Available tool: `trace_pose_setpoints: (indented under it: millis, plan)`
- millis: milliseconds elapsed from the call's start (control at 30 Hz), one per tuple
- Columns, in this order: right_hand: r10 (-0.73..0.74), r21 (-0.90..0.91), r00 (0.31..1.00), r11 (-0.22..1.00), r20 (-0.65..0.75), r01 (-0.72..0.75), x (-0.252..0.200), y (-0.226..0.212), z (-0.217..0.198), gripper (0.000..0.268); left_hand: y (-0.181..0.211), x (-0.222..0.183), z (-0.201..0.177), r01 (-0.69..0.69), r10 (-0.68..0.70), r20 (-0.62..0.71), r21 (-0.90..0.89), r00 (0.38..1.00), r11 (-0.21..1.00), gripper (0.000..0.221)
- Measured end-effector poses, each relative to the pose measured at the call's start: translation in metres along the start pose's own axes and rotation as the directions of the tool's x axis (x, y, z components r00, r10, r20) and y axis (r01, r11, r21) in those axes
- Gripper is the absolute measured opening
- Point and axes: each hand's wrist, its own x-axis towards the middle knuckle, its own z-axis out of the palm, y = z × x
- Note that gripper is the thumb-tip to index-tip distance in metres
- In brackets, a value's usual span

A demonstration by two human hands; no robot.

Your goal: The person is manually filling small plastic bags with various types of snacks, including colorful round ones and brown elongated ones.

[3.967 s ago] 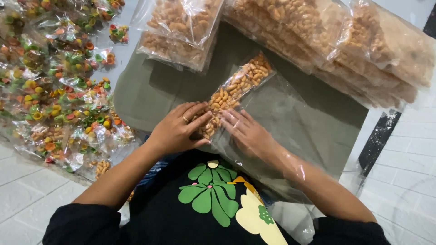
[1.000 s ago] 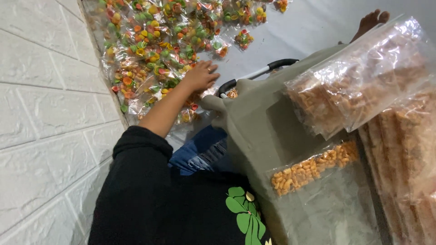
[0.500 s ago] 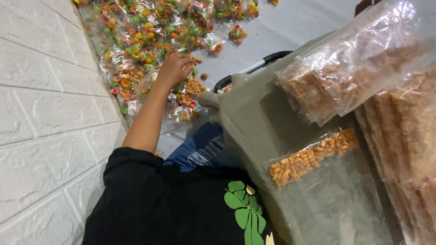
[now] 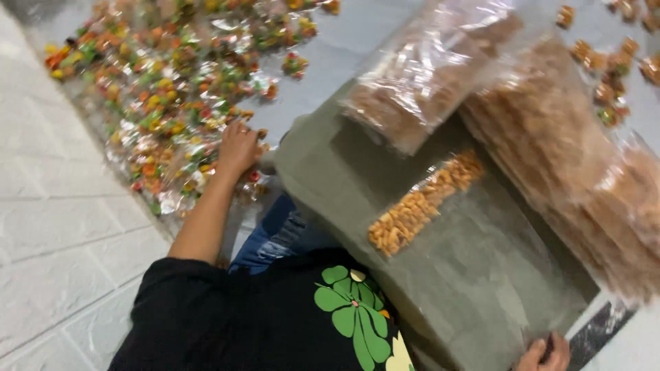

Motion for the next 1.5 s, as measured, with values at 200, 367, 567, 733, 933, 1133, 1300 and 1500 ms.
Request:
trace_pose_setpoints:
  millis: [200, 367, 567, 733, 933, 1133, 1300, 1500]
  plan:
    - [0.395, -0.078, 0.905, 0.919, 0.159, -0.387, 0.032, -0.091, -0.033, 0.038, 0.004, -0.007, -0.03, 0.07, -0.07, 0.009, -0.223, 0.998, 0.972, 0.028]
    - [0.553, 0.097, 0.832, 0.826, 0.044, -0.555, 0.055, -0.129, -0.047, 0.041, 0.012, 0.016, -0.106, 0.252, -0.325, -0.061, -0.502, 0.944, 0.827, 0.048]
    - [0.417, 0.136, 0.868, 0.909, -0.27, -0.394, 0.115, -0.226, -0.107, 0.048, 0.124, 0.015, -0.265, -0.381, -0.059, -0.483, -0.753, 0.874, 0.536, 0.053]
    - [0.322, -0.013, 0.884, 0.938, -0.339, -0.346, 0.105, -0.307, -0.095, 0.02, 0.3, -0.034, -0.268, -0.431, 0.354, -0.389, -0.902, 0.85, 0.043, 0.064]
    - [0.066, 0.036, 0.998, 0.997, 0.0, -0.066, 0.127, -0.352, -0.057, 0.056, 0.437, -0.097, -0.229, -0.001, 0.721, 0.032, -0.999, 0.692, 0.046, 0.055]
    - [0.125, -0.052, 0.992, 0.991, -0.027, -0.126, 0.124, -0.338, -0.055, 0.068, 0.462, -0.131, -0.225, 0.244, 0.784, 0.166, -0.97, 0.598, 0.019, 0.061]
    - [0.424, 0.223, 0.901, 0.89, -0.091, -0.397, 0.108, -0.323, -0.074, 0.042, 0.468, -0.134, -0.228, 0.332, 0.899, 0.098, -0.941, 0.428, -0.056, 0.065]
    - [0.761, 0.578, 0.646, 0.55, -0.051, -0.602, 0.075, -0.282, -0.114, 0.047, 0.496, -0.132, -0.222, -0.656, 0.904, -0.12, -0.727, 0.409, 0.2, 0.033]
